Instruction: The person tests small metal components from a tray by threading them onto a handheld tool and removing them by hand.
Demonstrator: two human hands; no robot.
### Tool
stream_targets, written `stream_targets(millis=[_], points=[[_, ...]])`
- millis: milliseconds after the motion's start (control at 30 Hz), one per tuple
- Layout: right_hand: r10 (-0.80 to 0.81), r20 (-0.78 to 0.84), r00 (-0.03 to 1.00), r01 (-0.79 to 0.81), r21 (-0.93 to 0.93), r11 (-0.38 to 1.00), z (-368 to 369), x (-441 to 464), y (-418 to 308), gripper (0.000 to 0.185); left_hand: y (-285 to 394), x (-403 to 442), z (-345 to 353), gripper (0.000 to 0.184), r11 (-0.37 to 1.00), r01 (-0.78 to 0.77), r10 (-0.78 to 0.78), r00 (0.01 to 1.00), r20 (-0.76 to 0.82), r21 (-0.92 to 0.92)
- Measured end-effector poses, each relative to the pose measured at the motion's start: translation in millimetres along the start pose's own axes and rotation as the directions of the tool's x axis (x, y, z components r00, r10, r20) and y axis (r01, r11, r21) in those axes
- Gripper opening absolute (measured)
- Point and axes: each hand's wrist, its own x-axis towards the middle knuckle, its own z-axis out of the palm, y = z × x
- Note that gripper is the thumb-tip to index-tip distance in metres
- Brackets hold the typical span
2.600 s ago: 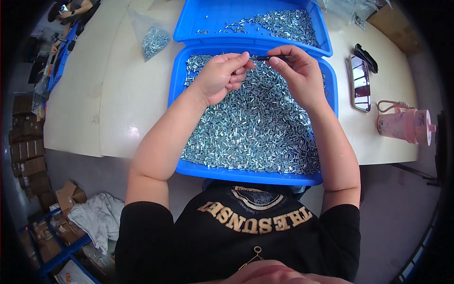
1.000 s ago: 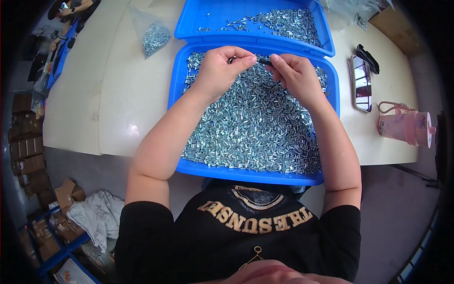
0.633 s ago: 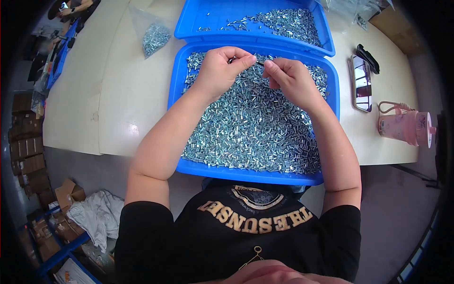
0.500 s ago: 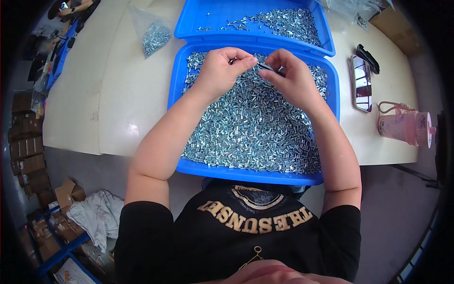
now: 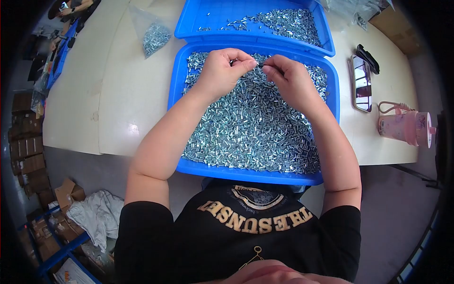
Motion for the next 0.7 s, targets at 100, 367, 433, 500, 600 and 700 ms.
stream_targets(millis=[100,367,433,500,600,700], points=[[0.117,0.043,0.992,-0.116,-0.026,0.993,-6.1,0.9,-8.5,0.019,0.5,0.2,0.2,0.014,1.000,-0.010,0.010,1.000,0.024,0.013],[0.066,-0.009,0.998,-0.066,-0.051,0.996,-8.7,1.4,-6.6,0.018,14.2,1.1,-6.5,0.024,0.792,0.421,-0.335,0.905,0.262,-0.442],[0.053,-0.012,0.999,-0.054,-0.060,0.997,-8.6,1.8,-6.1,0.018,16.4,1.1,-5.2,0.025,0.803,0.427,-0.351,0.902,0.251,-0.415],[0.042,-0.014,0.999,-0.043,-0.050,0.998,-7.9,2.1,-4.9,0.018,15.0,0.5,-4.6,0.022,0.783,0.430,-0.338,0.901,0.273,-0.449],[0.055,-0.007,0.998,-0.056,-0.060,0.997,-8.2,2.2,-4.8,0.018,10.9,1.1,-7.0,0.019,0.854,0.378,-0.292,0.917,0.272,-0.358],[0.041,0.006,0.999,-0.040,-0.083,0.996,-9.2,1.4,-7.7,0.019,0.3,-0.4,3.7,0.020,0.989,-0.094,0.089,0.995,0.050,0.112]])
